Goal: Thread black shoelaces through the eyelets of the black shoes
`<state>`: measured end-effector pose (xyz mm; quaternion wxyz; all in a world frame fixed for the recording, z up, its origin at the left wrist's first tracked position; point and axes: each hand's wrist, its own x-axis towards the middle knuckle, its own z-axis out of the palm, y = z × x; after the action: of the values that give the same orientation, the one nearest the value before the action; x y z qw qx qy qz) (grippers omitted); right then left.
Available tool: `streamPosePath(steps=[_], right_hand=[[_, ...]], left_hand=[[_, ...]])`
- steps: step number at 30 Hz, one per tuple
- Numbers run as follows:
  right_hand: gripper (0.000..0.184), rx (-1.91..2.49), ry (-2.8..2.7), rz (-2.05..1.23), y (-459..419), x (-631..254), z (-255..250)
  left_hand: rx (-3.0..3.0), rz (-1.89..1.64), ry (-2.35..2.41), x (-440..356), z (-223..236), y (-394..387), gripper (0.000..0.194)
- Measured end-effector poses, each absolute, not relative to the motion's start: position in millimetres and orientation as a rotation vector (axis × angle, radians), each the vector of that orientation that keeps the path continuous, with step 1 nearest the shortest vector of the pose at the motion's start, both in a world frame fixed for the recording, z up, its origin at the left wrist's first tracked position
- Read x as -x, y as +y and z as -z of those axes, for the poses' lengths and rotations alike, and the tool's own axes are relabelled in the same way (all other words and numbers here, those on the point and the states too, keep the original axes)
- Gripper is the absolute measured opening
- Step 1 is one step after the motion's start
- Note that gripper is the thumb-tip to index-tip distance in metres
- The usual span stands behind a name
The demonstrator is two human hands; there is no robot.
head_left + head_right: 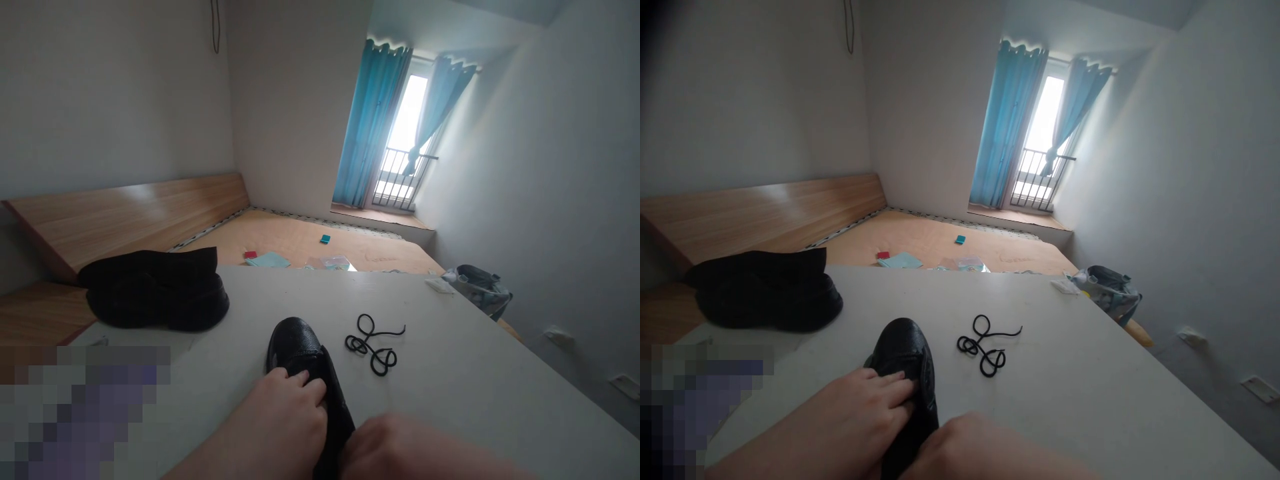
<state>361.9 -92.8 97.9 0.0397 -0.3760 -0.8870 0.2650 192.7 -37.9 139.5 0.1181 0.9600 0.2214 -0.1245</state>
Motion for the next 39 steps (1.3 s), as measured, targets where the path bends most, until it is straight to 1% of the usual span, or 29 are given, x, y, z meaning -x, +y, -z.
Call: streamPosePath(steps=[1,3,5,8,10,12,13,15,17,19,20,21,22,24,26,29,30,31,36,38,39], right_hand=[[0.017,1.332,-2.496,-0.802,-91,-376,-108],[0.031,1.682,-2.12,-0.697,-81,-409,-119],[0.025,2.059,-1.966,-0.395,-65,-443,-112],[0.024,2.177,-1.912,-0.285,-44,-480,-78],[0.016,2.18,-1.919,-0.277,-37,-488,-58],[0.01,2.138,-1.945,-0.3,-33,-486,-51],[0.012,2.102,-1.961,-0.332,-31,-481,-53],[0.015,2.0,-2.002,-0.437,-30,-465,-70],[0.017,1.86,-2.041,-0.565,-31,-444,-98],[0.021,1.703,-2.059,-0.637,-35,-418,-130],[0.021,1.551,-2.046,-0.712,-37,-405,-145],[0.021,1.421,-2.045,-0.741,-38,-393,-158],[0.02,1.335,-2.055,-0.688,-40,-383,-168],[0.017,1.23,-1.978,-0.535,-38,-371,-180],[0.017,1.14,-1.785,-0.515,-31,-375,-181],[0.017,0.958,-1.272,-0.893,-10,-408,-173],[0.012,0.873,-1.032,-1.022,-3,-423,-170],[0.009,0.844,-0.924,-1.014,5,-439,-167],[0.035,0.788,-0.647,-0.843,32,-514,-146],[0.036,0.794,-0.549,-0.737,39,-537,-132],[0.031,0.806,-0.503,-0.681,42,-547,-124]], left_hand=[[-2.833,0.376,0.622,-193,-138,-39,0.029],[-2.88,0.36,0.553,-192,-133,-40,0.031],[-2.92,0.346,0.452,-191,-130,-41,0.029],[-2.955,0.37,0.328,-189,-132,-42,0.024],[-2.923,0.369,0.294,-187,-139,-43,0.021],[-2.82,0.341,0.283,-185,-149,-42,0.016],[-2.749,0.298,0.305,-185,-153,-40,0.014],[-2.629,0.094,0.453,-184,-157,-36,0.015],[-2.539,-0.254,0.663,-184,-155,-27,0.028],[-2.439,-0.568,0.783,-186,-149,-17,0.047],[-2.383,-0.648,0.792,-187,-145,-12,0.055],[-2.305,-0.687,0.787,-188,-143,-8,0.057],[-2.21,-0.679,0.762,-188,-142,-4,0.054],[-1.975,-0.637,0.716,-187,-143,3,0.039],[-1.713,-0.706,0.681,-184,-149,9,0.03],[-1.275,-0.938,0.58,-174,-161,19,0.028],[-1.149,-0.984,0.537,-171,-166,23,0.027],[-1.065,-1.024,0.515,-167,-170,27,0.027],[-0.898,-1.175,0.551,-157,-182,40,0.026],[-0.845,-1.218,0.585,-154,-184,42,0.027],[-0.827,-1.231,0.592,-153,-185,43,0.027]])
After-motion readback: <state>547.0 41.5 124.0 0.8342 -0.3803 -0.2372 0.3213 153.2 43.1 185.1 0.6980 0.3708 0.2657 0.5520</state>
